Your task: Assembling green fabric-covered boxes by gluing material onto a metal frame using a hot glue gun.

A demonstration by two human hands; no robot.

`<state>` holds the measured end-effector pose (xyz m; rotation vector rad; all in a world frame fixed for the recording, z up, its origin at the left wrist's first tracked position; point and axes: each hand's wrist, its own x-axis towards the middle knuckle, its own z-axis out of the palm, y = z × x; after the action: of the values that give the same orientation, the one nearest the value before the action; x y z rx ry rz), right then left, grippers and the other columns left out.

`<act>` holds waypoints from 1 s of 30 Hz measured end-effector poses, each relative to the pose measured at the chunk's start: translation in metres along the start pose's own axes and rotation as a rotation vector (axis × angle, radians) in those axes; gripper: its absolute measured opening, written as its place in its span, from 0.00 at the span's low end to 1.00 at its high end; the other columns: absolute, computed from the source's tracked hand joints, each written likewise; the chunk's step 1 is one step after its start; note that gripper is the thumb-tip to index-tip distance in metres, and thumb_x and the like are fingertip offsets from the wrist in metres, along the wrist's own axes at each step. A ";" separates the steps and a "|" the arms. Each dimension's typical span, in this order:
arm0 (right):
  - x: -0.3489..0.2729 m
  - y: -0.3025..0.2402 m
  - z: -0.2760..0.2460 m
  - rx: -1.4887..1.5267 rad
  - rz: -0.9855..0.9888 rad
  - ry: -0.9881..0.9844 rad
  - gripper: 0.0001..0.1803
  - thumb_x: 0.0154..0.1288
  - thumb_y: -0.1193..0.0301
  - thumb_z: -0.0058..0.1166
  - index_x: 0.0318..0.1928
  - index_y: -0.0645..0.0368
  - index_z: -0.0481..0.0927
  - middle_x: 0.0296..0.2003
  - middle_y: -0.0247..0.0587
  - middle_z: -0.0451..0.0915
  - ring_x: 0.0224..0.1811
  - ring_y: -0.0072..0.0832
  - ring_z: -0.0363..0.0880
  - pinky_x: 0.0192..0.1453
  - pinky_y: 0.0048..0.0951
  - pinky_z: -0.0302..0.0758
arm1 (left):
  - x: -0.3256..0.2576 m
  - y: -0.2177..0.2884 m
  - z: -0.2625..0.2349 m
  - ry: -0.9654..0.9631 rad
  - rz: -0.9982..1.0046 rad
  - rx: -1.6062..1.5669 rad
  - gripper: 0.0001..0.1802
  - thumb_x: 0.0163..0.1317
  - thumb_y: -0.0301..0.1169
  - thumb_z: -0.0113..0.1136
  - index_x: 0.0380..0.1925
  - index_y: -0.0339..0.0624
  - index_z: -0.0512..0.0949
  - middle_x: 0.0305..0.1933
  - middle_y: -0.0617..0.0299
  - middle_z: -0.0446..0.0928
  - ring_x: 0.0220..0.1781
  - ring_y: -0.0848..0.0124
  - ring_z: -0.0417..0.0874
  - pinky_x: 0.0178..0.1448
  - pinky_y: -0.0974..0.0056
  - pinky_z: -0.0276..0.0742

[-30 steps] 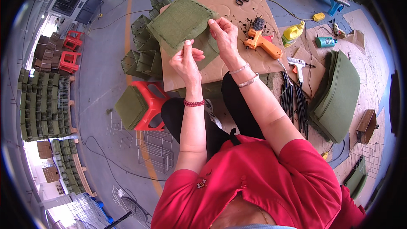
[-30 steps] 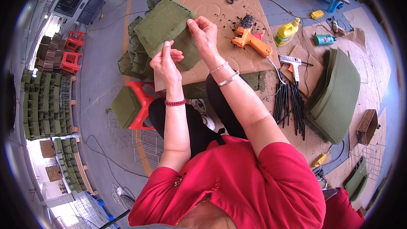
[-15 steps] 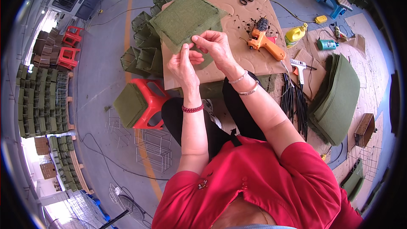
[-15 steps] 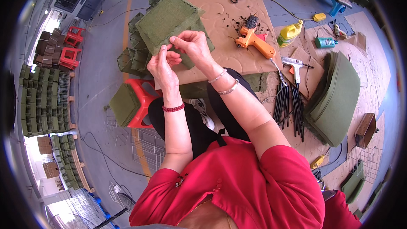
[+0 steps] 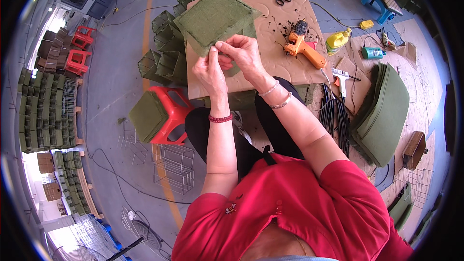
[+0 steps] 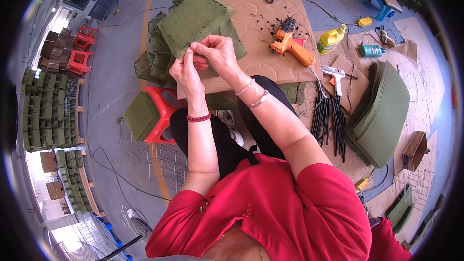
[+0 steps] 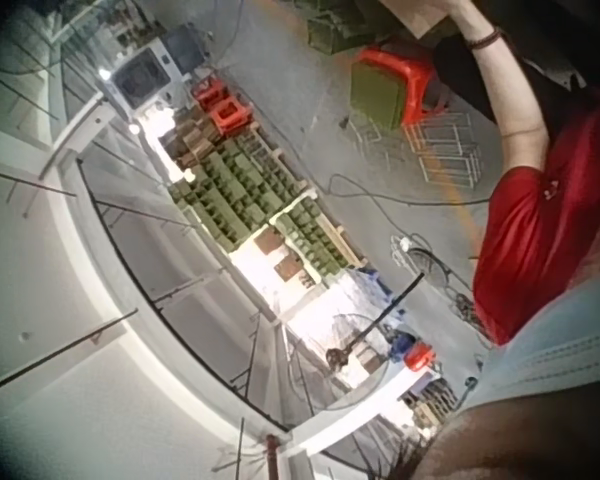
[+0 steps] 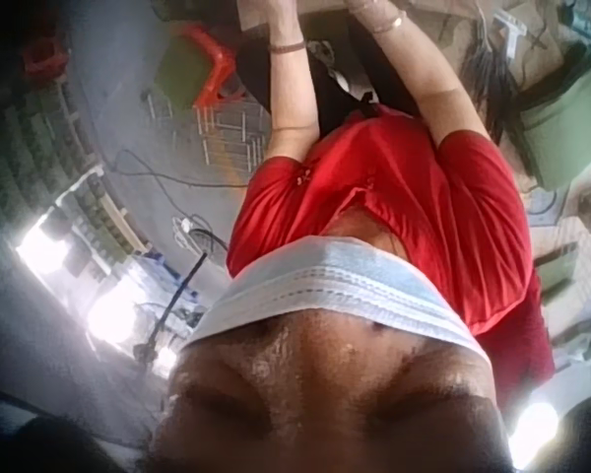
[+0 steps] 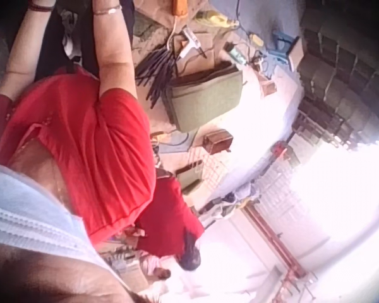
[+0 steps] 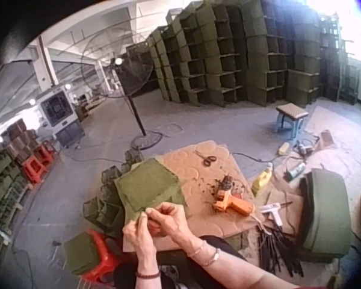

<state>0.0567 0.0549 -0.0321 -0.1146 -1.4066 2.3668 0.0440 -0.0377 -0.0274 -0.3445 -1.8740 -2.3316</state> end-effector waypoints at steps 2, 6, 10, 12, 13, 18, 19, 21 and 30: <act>0.000 0.000 0.002 -0.015 -0.005 0.012 0.09 0.61 0.73 0.62 0.26 0.64 0.79 0.20 0.31 0.77 0.20 0.12 0.68 0.23 0.17 0.63 | 0.000 0.000 -0.001 0.010 0.007 0.024 0.13 0.66 0.31 0.54 0.30 0.30 0.81 0.18 0.59 0.77 0.15 0.76 0.75 0.22 0.72 0.71; 0.002 0.002 0.002 -0.034 -0.027 0.026 0.08 0.60 0.74 0.62 0.27 0.64 0.79 0.21 0.31 0.78 0.21 0.13 0.68 0.23 0.18 0.63 | 0.000 0.002 -0.001 0.053 -0.030 -0.035 0.16 0.67 0.31 0.53 0.26 0.30 0.80 0.17 0.58 0.78 0.15 0.75 0.75 0.20 0.71 0.69; 0.004 0.007 0.001 -0.020 -0.033 0.031 0.08 0.58 0.73 0.63 0.27 0.66 0.81 0.21 0.32 0.79 0.22 0.12 0.70 0.24 0.18 0.66 | 0.003 0.002 -0.003 0.029 0.011 0.034 0.15 0.67 0.32 0.54 0.27 0.29 0.80 0.17 0.58 0.77 0.15 0.75 0.74 0.21 0.72 0.70; 0.004 0.006 0.003 -0.038 -0.046 0.056 0.09 0.58 0.73 0.63 0.27 0.66 0.80 0.21 0.31 0.79 0.22 0.12 0.70 0.24 0.18 0.67 | 0.001 0.001 -0.005 0.024 0.000 0.028 0.15 0.66 0.32 0.54 0.29 0.29 0.80 0.17 0.58 0.77 0.15 0.75 0.74 0.22 0.72 0.71; 0.004 0.005 0.003 -0.037 -0.050 0.053 0.09 0.58 0.73 0.63 0.27 0.66 0.80 0.21 0.31 0.79 0.22 0.12 0.70 0.24 0.18 0.67 | 0.003 0.000 -0.004 0.020 0.009 0.041 0.15 0.66 0.32 0.54 0.29 0.29 0.80 0.17 0.57 0.77 0.15 0.75 0.74 0.22 0.72 0.71; 0.002 -0.004 -0.007 0.015 -0.017 0.072 0.11 0.62 0.71 0.61 0.25 0.62 0.79 0.19 0.27 0.75 0.21 0.12 0.67 0.25 0.17 0.61 | 0.000 0.003 -0.004 0.000 -0.011 0.038 0.16 0.67 0.33 0.54 0.28 0.28 0.80 0.17 0.57 0.78 0.15 0.75 0.75 0.21 0.71 0.70; 0.002 -0.005 -0.008 0.014 -0.021 0.074 0.11 0.62 0.71 0.61 0.25 0.62 0.79 0.19 0.27 0.75 0.21 0.12 0.67 0.25 0.17 0.61 | 0.000 0.004 -0.004 -0.003 -0.024 0.037 0.16 0.67 0.33 0.54 0.29 0.28 0.80 0.17 0.57 0.78 0.15 0.74 0.75 0.21 0.72 0.70; 0.004 -0.004 -0.011 0.012 -0.034 0.087 0.11 0.62 0.69 0.61 0.24 0.61 0.79 0.18 0.26 0.74 0.20 0.13 0.67 0.25 0.17 0.61 | 0.000 0.005 -0.005 -0.009 -0.036 0.035 0.16 0.67 0.33 0.55 0.30 0.28 0.80 0.17 0.56 0.78 0.15 0.74 0.75 0.21 0.72 0.69; 0.005 -0.007 -0.015 -0.037 -0.034 0.092 0.12 0.63 0.69 0.59 0.24 0.59 0.77 0.19 0.27 0.74 0.20 0.12 0.66 0.26 0.17 0.60 | 0.001 0.003 -0.009 -0.018 0.007 0.103 0.17 0.67 0.34 0.54 0.30 0.28 0.80 0.17 0.56 0.78 0.16 0.75 0.76 0.22 0.73 0.69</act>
<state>0.0580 0.0718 -0.0328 -0.2050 -1.3982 2.2787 0.0429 -0.0470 -0.0259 -0.3600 -1.9885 -2.2244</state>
